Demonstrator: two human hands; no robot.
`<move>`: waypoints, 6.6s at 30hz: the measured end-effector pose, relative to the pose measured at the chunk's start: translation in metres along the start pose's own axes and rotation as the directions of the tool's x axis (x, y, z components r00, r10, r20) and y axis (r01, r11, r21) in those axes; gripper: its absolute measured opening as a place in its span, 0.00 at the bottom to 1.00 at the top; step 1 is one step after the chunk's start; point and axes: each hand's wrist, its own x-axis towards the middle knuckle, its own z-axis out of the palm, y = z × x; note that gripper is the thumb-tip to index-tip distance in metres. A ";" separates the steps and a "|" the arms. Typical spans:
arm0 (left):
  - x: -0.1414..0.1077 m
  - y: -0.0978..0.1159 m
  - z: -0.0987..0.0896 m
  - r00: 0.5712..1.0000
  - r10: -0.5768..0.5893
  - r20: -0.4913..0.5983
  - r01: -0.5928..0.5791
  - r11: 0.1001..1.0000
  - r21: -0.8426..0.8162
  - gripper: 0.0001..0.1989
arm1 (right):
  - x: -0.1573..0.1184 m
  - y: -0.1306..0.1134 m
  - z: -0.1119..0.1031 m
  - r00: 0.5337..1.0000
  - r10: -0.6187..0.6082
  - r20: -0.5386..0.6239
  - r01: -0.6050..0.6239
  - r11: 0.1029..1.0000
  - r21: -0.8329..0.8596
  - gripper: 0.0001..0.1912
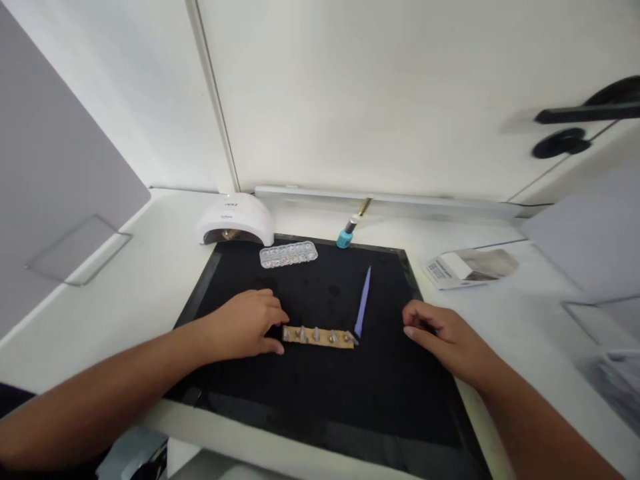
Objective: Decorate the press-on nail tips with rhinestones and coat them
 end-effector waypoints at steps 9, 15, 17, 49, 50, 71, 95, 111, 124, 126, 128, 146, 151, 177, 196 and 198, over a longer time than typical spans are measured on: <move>0.013 -0.015 -0.094 0.904 -0.277 -0.326 0.297 0.955 0.010 0.13 | 0.004 -0.010 -0.008 0.991 0.094 -0.099 -0.092 0.995 0.028 0.13; 0.039 -0.038 -0.056 0.931 -0.291 -0.221 0.321 0.940 0.114 0.10 | 0.002 -0.005 -0.004 0.973 0.176 -0.149 -0.170 0.984 0.052 0.11; 0.039 -0.042 -0.043 0.929 -0.315 -0.192 0.345 0.926 0.153 0.10 | 0.002 -0.009 -0.003 0.970 0.189 -0.151 -0.181 0.981 0.062 0.12; 0.029 -0.052 -0.065 0.924 -0.029 -0.381 0.158 0.936 0.313 0.16 | 0.003 0.008 -0.003 0.989 0.064 -0.132 -0.056 0.997 0.060 0.18; 0.026 -0.057 -0.077 0.913 -0.038 -0.406 0.176 0.934 0.310 0.16 | 0.004 0.009 -0.003 0.990 0.058 -0.131 -0.051 0.997 0.054 0.18; 0.063 -0.160 -0.124 0.813 -0.253 -0.525 0.374 0.917 0.137 0.17 | 0.006 0.013 -0.001 0.997 0.023 -0.070 -0.020 0.999 0.032 0.15; 0.077 -0.032 -0.022 0.992 0.020 -0.122 0.011 0.969 0.245 0.14 | 0.067 -0.074 0.006 0.880 -0.466 0.093 0.470 0.823 -0.319 0.10; 0.076 -0.039 -0.010 0.980 0.196 -0.038 -0.191 0.977 0.098 0.10 | 0.096 -0.065 0.048 0.884 -0.402 0.240 0.465 0.816 -0.344 0.17; 0.075 -0.042 -0.013 0.983 0.184 -0.009 -0.180 0.972 0.153 0.13 | 0.097 -0.059 0.039 0.861 -0.436 0.262 0.508 0.766 -0.394 0.22; 0.074 -0.045 -0.016 0.980 0.200 -0.012 -0.196 0.968 0.158 0.10 | 0.098 -0.058 0.040 0.848 -0.467 0.251 0.530 0.752 -0.393 0.19; 0.073 -0.047 -0.018 0.976 0.217 -0.010 -0.212 0.962 0.173 0.09 | 0.098 -0.058 0.042 0.833 -0.500 0.239 0.553 0.732 -0.398 0.15; 0.069 -0.033 -0.014 0.960 0.279 -0.031 -0.259 0.923 0.284 0.13 | 0.097 -0.060 0.052 0.793 -0.564 0.229 0.600 0.663 -0.448 0.12; 0.069 -0.028 -0.018 0.959 0.282 -0.034 -0.261 0.923 0.282 0.09 | 0.097 -0.062 0.049 0.787 -0.559 0.262 0.617 0.689 -0.382 0.14; 0.071 -0.028 -0.014 0.956 0.274 -0.102 -0.262 0.958 0.115 0.08 | 0.092 -0.071 0.051 0.661 -0.703 0.262 0.715 0.486 -0.502 0.12; 0.072 -0.027 -0.009 0.978 0.175 -0.110 -0.185 0.979 -0.086 0.05 | 0.102 -0.062 0.056 0.702 -0.701 0.125 0.700 0.649 -0.298 0.14; 0.072 -0.027 -0.010 0.980 0.168 -0.107 -0.178 0.979 -0.099 0.05 | 0.104 -0.060 0.056 0.754 -0.651 0.083 0.652 0.728 -0.214 0.13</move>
